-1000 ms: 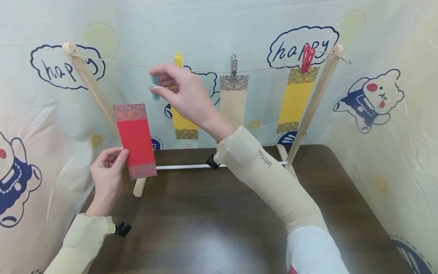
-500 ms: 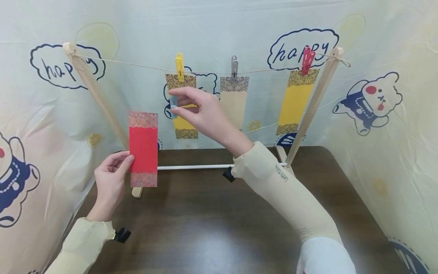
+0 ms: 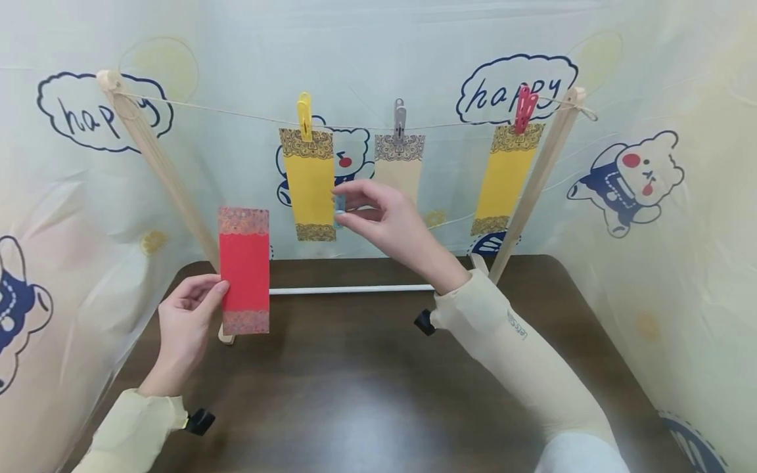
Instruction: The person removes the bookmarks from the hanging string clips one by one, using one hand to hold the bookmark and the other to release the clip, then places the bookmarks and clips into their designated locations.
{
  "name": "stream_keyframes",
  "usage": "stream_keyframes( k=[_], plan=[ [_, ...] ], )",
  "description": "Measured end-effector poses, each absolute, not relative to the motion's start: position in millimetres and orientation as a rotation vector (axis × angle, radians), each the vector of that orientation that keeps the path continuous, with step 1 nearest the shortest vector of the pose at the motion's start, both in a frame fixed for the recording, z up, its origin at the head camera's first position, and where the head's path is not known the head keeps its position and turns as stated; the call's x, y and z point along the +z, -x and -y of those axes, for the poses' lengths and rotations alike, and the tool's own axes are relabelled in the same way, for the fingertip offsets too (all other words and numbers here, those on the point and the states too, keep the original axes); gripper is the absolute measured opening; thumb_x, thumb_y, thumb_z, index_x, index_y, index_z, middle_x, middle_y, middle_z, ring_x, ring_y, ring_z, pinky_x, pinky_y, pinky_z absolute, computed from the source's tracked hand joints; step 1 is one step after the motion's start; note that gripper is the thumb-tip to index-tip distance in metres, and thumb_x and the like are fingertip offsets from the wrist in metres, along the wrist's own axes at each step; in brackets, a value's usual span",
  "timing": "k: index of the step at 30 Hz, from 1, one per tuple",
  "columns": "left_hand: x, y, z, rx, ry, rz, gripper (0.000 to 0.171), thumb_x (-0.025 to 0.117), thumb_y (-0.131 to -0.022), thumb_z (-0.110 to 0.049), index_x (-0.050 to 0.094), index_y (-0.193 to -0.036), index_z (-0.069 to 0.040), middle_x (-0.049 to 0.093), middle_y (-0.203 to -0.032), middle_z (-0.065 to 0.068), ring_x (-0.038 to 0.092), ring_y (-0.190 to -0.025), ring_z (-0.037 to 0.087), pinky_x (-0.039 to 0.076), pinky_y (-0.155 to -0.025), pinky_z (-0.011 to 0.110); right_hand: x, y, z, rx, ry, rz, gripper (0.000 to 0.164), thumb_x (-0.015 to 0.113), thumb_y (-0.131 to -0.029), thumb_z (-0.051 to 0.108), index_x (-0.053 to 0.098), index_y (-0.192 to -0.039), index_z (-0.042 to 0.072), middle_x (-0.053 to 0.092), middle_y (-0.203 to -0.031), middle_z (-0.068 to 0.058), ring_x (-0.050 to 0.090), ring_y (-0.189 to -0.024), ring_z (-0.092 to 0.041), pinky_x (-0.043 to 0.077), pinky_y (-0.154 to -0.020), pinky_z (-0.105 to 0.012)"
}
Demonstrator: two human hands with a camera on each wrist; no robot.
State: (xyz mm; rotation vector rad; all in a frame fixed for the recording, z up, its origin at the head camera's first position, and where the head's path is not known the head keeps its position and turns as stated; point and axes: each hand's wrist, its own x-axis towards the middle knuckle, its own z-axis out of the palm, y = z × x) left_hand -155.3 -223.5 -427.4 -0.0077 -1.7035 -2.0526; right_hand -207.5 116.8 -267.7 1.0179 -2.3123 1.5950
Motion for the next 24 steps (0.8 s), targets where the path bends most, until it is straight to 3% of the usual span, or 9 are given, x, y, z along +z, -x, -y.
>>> stream_keyframes(
  k=[12, 24],
  plan=[
    [-434.0, 145.0, 223.9, -2.015, -0.047, 1.769, 0.019, 0.073, -0.093, 0.006, 0.070, -0.111, 0.011, 0.075, -0.093, 0.002, 0.071, -0.077, 0.012, 0.060, -0.075, 0.019, -291.6, 197.4, -147.8, 1.560, -0.900, 2.427, 0.040, 0.077, -0.095, 0.006, 0.068, -0.133, 0.006, 0.070, -0.128, -0.009, 0.070, -0.107, -0.017, 0.058, -0.093, -0.028],
    [-442.7, 140.3, 225.7, -1.985, -0.081, 1.883, 0.023, 0.072, -0.095, 0.002, 0.067, -0.117, 0.008, 0.074, -0.096, 0.000, 0.074, -0.083, 0.010, 0.059, -0.077, 0.019, -315.3, 194.5, -167.7, 1.530, -0.895, 2.434, 0.041, 0.075, -0.095, 0.001, 0.065, -0.134, 0.001, 0.069, -0.124, -0.014, 0.072, -0.109, -0.020, 0.059, -0.090, -0.027]
  ],
)
